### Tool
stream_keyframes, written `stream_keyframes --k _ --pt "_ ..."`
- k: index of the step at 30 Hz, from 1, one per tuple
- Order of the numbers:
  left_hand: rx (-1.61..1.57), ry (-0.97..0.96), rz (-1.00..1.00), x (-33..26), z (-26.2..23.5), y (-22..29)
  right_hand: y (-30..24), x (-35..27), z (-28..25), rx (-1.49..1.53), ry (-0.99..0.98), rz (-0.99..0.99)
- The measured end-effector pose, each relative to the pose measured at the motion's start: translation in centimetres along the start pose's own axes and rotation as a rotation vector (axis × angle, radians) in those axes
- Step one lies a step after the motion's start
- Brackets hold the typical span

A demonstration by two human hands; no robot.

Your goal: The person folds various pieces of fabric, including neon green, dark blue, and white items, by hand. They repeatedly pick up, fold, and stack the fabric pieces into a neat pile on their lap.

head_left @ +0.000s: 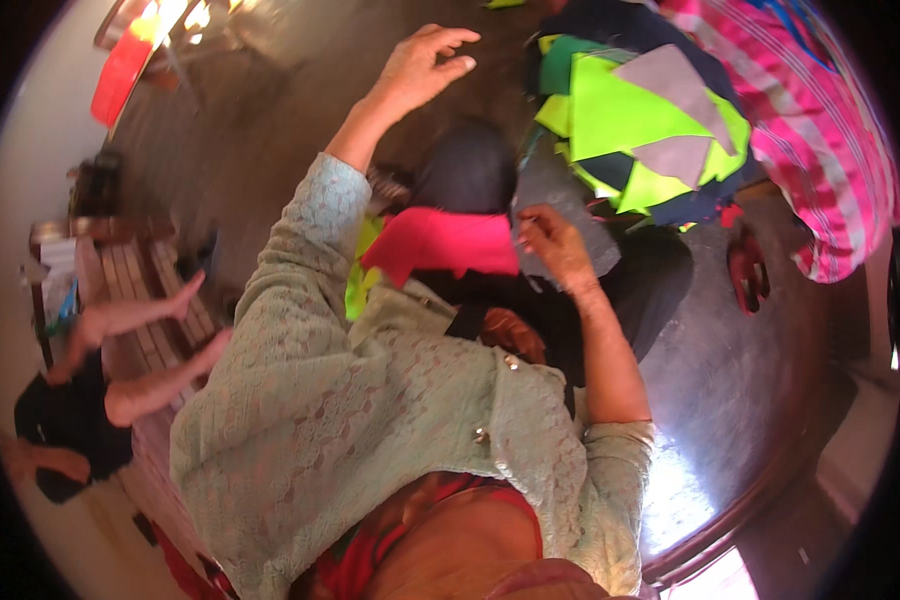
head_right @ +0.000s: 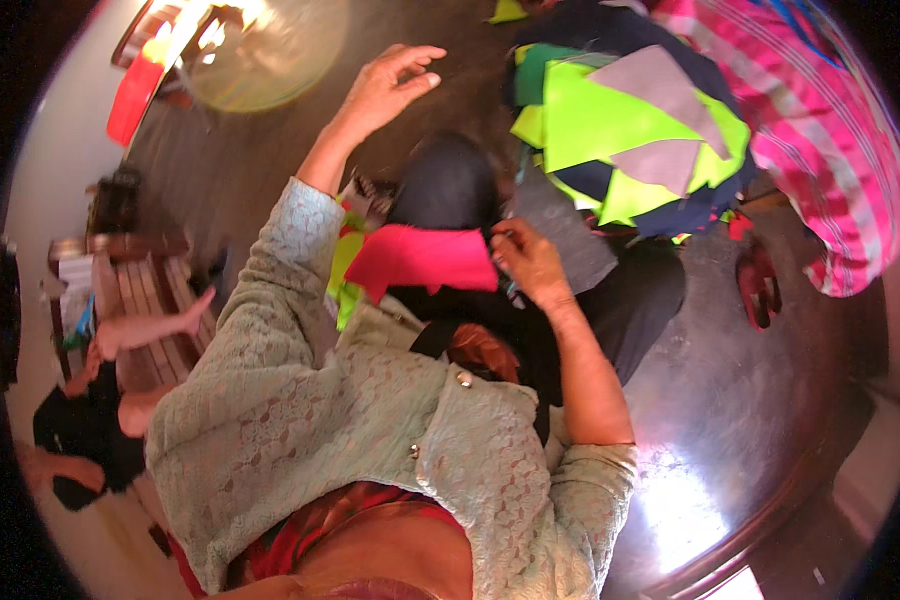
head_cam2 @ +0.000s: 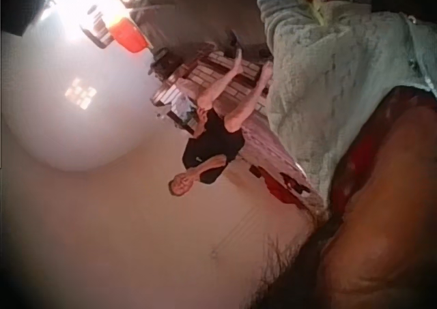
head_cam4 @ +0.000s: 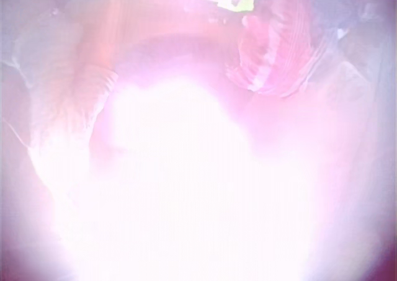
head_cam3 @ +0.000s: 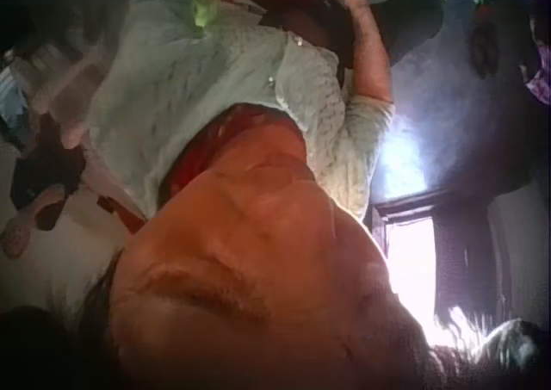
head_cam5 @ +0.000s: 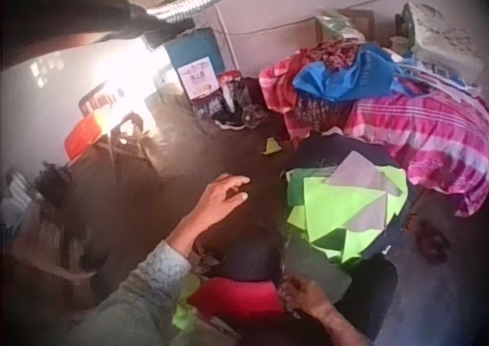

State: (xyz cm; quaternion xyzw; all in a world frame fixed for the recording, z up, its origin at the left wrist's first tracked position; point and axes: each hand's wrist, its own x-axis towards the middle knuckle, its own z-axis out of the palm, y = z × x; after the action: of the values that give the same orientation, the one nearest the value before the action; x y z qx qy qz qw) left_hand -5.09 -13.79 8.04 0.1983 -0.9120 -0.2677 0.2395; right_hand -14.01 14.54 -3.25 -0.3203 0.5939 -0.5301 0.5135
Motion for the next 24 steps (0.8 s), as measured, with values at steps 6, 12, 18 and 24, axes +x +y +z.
stream_keyframes --k 6,12,18,24 --pt "-0.231 0.077 -0.443 -13.3 -3.0 -8.4 -1.3 -0.2 1.0 -0.063 -0.046 0.042" --pt "-0.655 -0.056 -0.664 -20.8 -1.0 -4.7 -0.6 0.5 1.9 -0.155 -0.109 0.082" --pt "-0.585 -0.151 -0.854 -25.5 -0.5 -8.0 0.3 1.0 1.8 -0.192 -0.122 0.105" --pt "-0.429 0.111 -1.272 -40.3 1.6 -20.8 0.4 -0.2 3.2 -0.173 -0.015 -0.016"
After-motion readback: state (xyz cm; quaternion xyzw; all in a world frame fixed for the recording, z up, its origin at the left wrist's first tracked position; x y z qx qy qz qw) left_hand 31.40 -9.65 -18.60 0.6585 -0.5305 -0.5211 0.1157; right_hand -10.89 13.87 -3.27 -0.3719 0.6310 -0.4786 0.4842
